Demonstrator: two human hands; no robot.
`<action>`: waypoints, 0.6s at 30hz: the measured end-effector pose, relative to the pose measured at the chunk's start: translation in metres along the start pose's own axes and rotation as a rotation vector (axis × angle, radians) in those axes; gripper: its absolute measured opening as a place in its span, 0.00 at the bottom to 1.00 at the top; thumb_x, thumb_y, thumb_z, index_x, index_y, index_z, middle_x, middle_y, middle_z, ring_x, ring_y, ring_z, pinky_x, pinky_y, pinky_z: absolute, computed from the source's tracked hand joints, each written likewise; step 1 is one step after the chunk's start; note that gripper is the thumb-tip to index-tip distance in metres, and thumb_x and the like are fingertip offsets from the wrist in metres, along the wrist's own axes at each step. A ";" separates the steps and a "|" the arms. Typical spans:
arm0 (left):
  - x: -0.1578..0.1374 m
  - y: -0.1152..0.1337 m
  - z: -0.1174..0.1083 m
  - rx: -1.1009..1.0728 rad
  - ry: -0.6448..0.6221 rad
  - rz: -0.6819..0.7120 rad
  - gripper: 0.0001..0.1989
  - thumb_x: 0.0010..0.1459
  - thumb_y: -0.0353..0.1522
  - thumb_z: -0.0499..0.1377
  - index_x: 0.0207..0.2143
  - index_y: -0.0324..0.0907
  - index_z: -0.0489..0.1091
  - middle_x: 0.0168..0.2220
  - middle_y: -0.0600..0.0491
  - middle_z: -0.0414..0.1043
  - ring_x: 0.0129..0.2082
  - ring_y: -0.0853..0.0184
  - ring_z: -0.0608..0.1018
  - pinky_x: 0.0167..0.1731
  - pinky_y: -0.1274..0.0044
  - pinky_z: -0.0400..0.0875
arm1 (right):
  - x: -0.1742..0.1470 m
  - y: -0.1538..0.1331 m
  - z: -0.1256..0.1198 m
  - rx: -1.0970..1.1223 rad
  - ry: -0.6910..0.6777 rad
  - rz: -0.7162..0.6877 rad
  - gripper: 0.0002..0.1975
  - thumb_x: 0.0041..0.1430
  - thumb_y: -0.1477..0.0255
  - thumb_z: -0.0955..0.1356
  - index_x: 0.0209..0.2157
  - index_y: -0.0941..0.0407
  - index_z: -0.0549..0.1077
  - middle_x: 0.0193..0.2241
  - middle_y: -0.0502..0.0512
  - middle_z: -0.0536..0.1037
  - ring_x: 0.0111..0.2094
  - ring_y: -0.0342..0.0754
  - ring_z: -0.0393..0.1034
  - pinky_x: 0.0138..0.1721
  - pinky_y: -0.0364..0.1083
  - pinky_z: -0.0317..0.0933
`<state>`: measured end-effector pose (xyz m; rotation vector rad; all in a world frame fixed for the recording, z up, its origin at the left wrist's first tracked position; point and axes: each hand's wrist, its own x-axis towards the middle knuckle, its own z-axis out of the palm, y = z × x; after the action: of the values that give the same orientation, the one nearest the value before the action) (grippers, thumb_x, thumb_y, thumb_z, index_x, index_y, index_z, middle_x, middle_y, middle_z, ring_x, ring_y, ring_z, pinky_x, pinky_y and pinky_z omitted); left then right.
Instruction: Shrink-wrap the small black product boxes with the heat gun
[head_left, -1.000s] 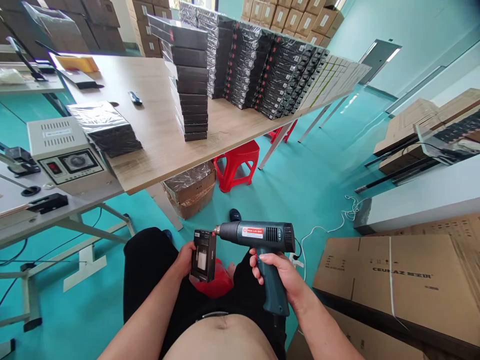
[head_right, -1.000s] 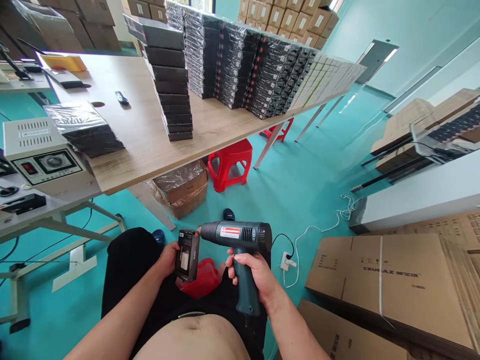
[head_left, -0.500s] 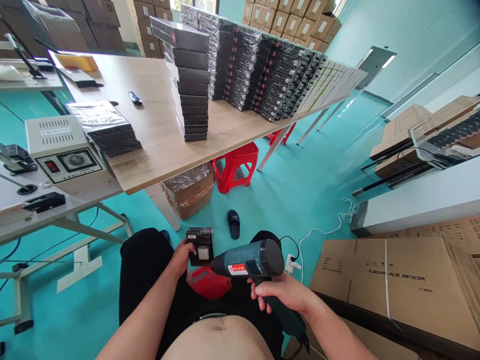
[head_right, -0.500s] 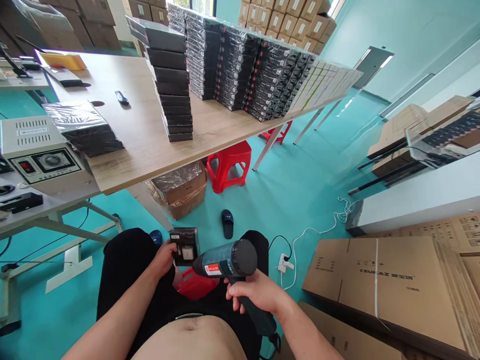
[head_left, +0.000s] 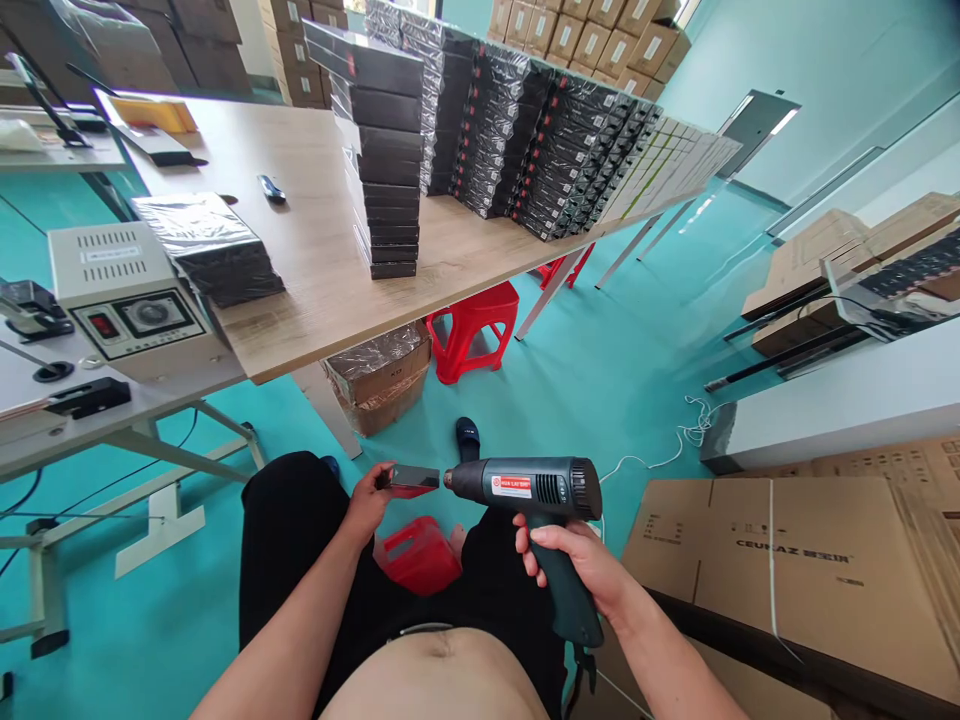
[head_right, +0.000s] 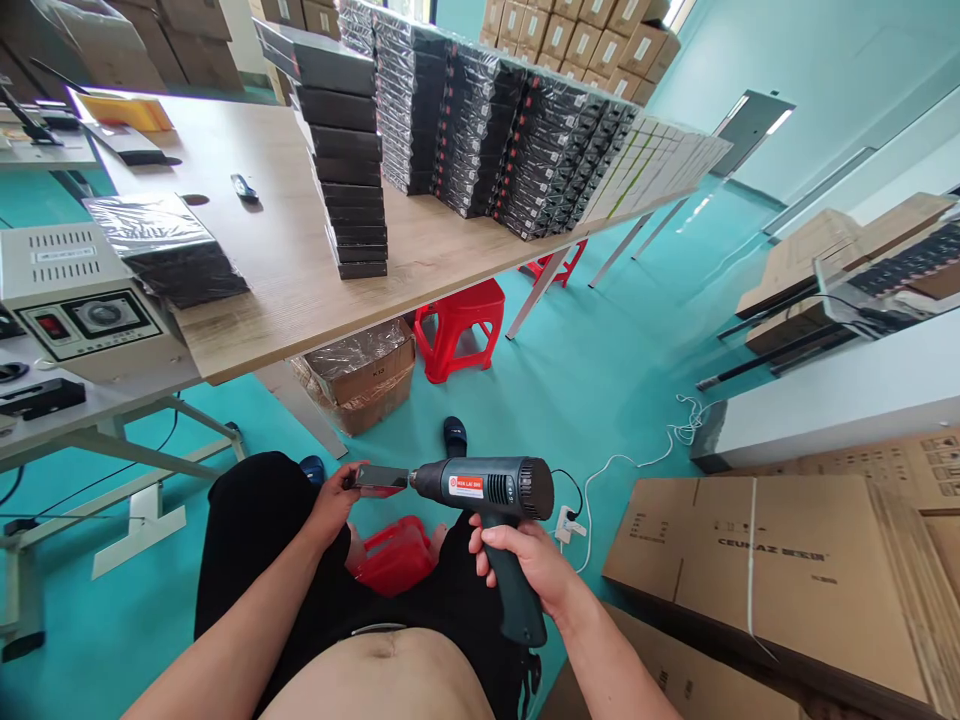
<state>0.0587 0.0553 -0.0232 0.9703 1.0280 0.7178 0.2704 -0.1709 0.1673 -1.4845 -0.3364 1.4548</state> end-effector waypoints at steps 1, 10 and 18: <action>0.000 0.000 0.000 0.006 -0.009 0.011 0.22 0.34 0.22 0.64 0.37 0.42 0.75 0.35 0.52 0.74 0.41 0.59 0.74 0.42 0.73 0.66 | 0.001 0.001 0.000 -0.004 -0.001 0.006 0.15 0.54 0.67 0.68 0.42 0.59 0.74 0.32 0.56 0.77 0.27 0.45 0.71 0.26 0.43 0.66; -0.004 0.003 0.001 -0.006 -0.097 0.025 0.18 0.36 0.22 0.60 0.33 0.42 0.74 0.30 0.55 0.73 0.34 0.63 0.73 0.35 0.76 0.66 | 0.011 0.001 0.008 0.024 0.029 -0.007 0.17 0.51 0.65 0.70 0.42 0.60 0.74 0.32 0.57 0.78 0.27 0.45 0.72 0.26 0.43 0.65; 0.004 -0.006 -0.008 -0.330 0.046 -0.355 0.10 0.30 0.25 0.53 0.22 0.40 0.65 0.19 0.56 0.67 0.19 0.67 0.69 0.21 0.77 0.63 | 0.022 -0.016 0.031 0.088 -0.085 -0.043 0.15 0.52 0.68 0.68 0.41 0.60 0.74 0.32 0.57 0.78 0.26 0.44 0.71 0.25 0.42 0.65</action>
<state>0.0533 0.0588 -0.0317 0.4715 1.0473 0.5902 0.2558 -0.1331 0.1733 -1.3402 -0.3497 1.4826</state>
